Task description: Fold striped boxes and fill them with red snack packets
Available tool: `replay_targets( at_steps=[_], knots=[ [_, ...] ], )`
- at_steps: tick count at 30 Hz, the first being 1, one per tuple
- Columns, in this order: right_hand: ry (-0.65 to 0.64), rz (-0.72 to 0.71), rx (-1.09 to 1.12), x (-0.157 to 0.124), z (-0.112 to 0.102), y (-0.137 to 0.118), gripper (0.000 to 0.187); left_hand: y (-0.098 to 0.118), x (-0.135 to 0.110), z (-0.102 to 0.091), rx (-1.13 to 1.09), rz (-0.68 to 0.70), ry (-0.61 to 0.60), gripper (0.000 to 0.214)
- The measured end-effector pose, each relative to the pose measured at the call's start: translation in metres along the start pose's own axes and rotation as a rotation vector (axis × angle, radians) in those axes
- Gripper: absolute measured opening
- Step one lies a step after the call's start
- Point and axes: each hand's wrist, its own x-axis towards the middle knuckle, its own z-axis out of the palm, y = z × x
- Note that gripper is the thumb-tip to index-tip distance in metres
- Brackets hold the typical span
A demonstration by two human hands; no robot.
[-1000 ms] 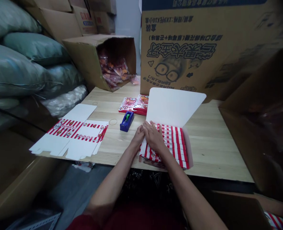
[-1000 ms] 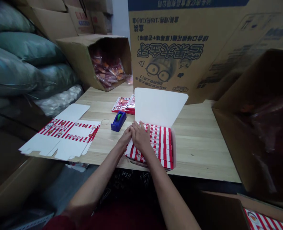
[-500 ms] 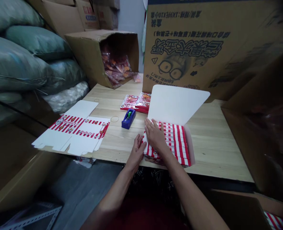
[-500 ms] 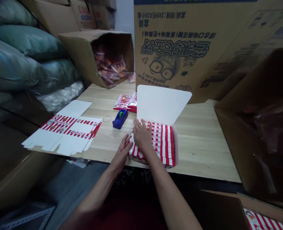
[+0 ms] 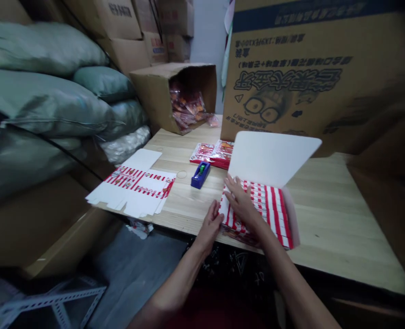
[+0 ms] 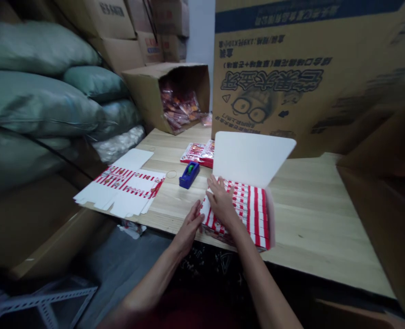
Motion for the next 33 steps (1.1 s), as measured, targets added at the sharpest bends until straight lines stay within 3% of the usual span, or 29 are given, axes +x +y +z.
replay_targets(
  at_steps=[2, 3, 5, 6, 7, 10, 13, 16, 18, 21, 26, 29, 33],
  knots=[
    [0.087, -0.062, 0.070, -0.038, -0.033, -0.011, 0.046, 0.001, 0.006, -0.006, -0.024, -0.036, -0.034, 0.097],
    [0.284, -0.084, 0.147, -0.058, -0.050, -0.011, 0.042, 0.003, 0.009, -0.010, -0.032, -0.054, -0.042, 0.099],
    [0.701, 0.050, 0.190, -0.092, -0.079, 0.003, 0.040, 0.009, 0.015, -0.015, -0.048, -0.077, -0.040, 0.102],
    [0.812, 0.136, 0.217, -0.104, -0.088, 0.015, 0.040, 0.012, 0.019, -0.016, -0.055, -0.086, -0.037, 0.102],
    [0.842, 0.232, 0.257, -0.112, -0.092, 0.030, 0.043, 0.016, 0.023, -0.017, -0.057, -0.097, -0.035, 0.099],
    [0.597, 0.469, 0.515, -0.110, -0.086, 0.080, 0.059, 0.026, 0.040, -0.012, -0.025, -0.114, -0.075, 0.082],
    [0.482, 0.484, 0.660, -0.086, -0.067, 0.112, 0.059, 0.029, 0.056, -0.001, 0.073, -0.081, -0.116, 0.060],
    [0.385, 0.440, 0.764, -0.064, -0.054, 0.116, 0.061, 0.024, 0.069, 0.007, 0.205, 0.008, -0.036, 0.048],
    [0.333, 0.390, 0.653, -0.057, -0.051, 0.116, 0.061, 0.018, 0.076, 0.010, 0.253, 0.051, 0.010, 0.051],
    [0.229, 0.352, 0.267, -0.052, -0.048, 0.120, 0.056, 0.011, 0.086, 0.011, 0.338, 0.133, 0.038, 0.058],
    [0.104, 0.313, -0.292, -0.045, -0.044, 0.123, 0.057, 0.020, 0.091, 0.019, 0.927, 0.375, -0.095, 0.060],
    [0.102, 0.213, -0.405, -0.044, -0.044, 0.119, 0.057, 0.031, 0.089, 0.028, 1.106, 0.505, -0.167, 0.059],
    [0.112, 0.105, -0.316, -0.043, -0.046, 0.121, 0.054, 0.037, 0.089, 0.032, 0.946, 0.593, -0.177, 0.053]
  ],
)
